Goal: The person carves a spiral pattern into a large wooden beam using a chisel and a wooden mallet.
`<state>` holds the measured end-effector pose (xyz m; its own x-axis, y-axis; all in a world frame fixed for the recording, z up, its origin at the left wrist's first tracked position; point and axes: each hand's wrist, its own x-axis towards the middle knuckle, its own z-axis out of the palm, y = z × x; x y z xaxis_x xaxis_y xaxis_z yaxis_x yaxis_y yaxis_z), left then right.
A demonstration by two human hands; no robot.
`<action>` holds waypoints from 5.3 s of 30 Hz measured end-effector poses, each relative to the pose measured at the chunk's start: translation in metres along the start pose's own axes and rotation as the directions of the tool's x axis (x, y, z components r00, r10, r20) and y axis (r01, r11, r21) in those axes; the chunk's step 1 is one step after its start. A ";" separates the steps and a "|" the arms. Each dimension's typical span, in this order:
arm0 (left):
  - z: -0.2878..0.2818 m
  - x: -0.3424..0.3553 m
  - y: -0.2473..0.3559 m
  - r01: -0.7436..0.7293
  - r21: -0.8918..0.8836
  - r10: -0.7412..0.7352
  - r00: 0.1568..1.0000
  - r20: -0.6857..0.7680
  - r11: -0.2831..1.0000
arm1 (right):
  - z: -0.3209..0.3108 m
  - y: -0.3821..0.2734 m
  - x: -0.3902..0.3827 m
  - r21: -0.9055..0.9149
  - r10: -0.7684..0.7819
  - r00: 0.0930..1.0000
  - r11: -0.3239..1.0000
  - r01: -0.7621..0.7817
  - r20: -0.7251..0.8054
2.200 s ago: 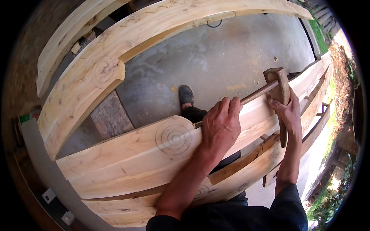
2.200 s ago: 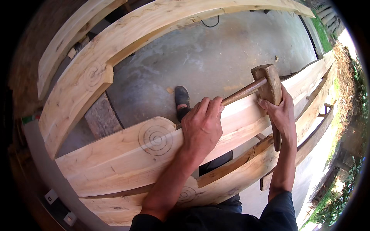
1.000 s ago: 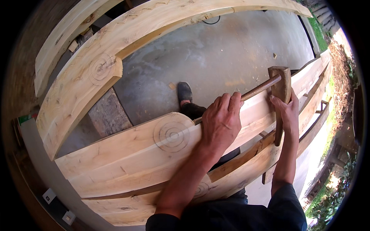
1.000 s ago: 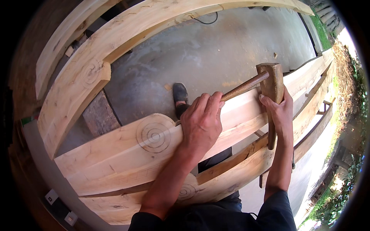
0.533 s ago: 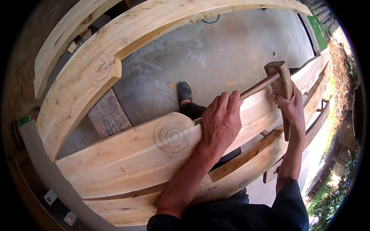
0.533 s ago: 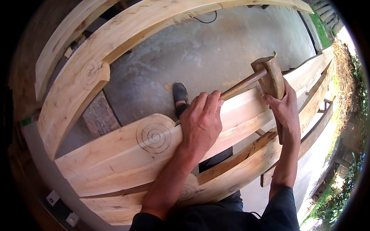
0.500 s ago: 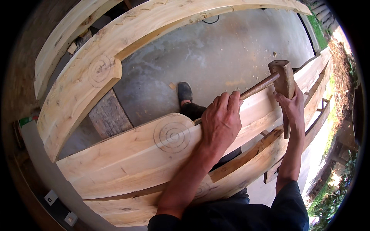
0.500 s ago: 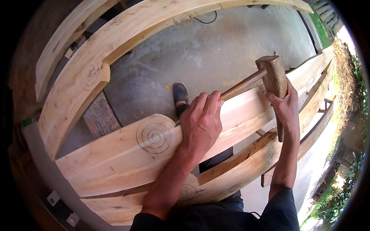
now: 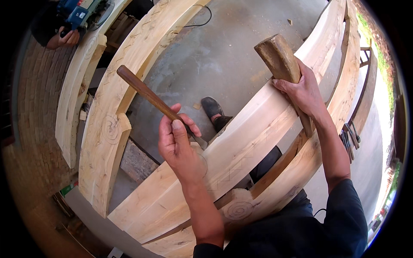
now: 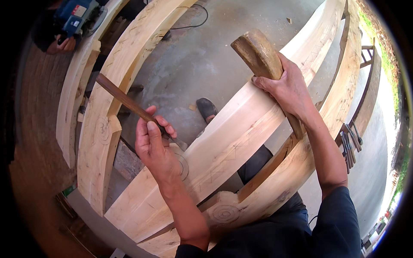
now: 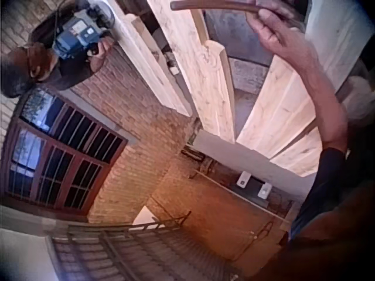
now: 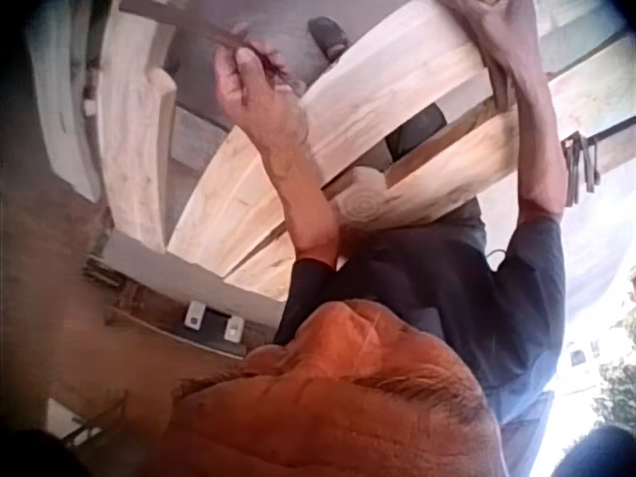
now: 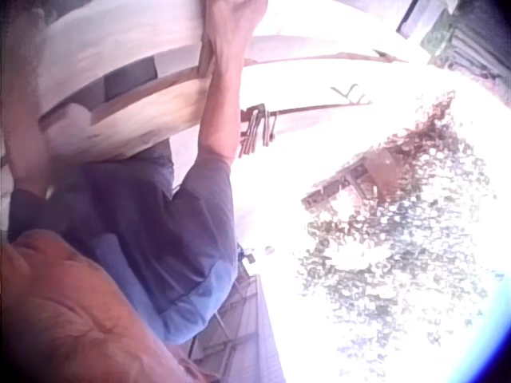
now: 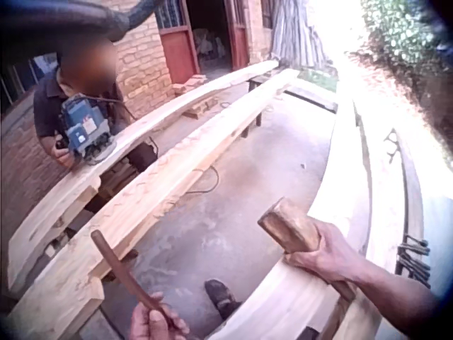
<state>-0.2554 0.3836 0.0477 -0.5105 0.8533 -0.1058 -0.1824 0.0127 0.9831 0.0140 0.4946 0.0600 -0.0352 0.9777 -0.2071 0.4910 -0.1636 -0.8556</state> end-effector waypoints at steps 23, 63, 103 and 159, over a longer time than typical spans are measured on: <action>-0.035 0.023 -0.005 0.176 0.302 -0.129 0.977 -0.170 0.937 | 0.007 0.005 -0.001 -0.027 -0.054 0.998 0.998 0.053 -0.029; -0.036 0.022 -0.012 0.147 0.348 -0.125 0.989 -0.084 0.926 | 0.225 -0.196 0.149 -0.285 -0.662 0.654 0.589 0.756 0.366; -0.028 0.018 -0.016 0.139 0.410 -0.092 0.987 -0.131 0.901 | 0.220 -0.174 0.150 -0.287 -0.657 0.633 0.565 0.773 0.410; -0.026 0.022 -0.014 0.100 0.424 -0.122 0.992 0.024 0.900 | 0.177 -0.219 0.217 -0.182 -0.502 0.704 0.734 0.654 0.503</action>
<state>-0.2855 0.3885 0.0274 -0.4644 0.8576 -0.2212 0.1407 0.3180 0.9376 -0.2554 0.7189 0.1187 -0.7087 0.7040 0.0453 0.4963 0.5432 -0.6772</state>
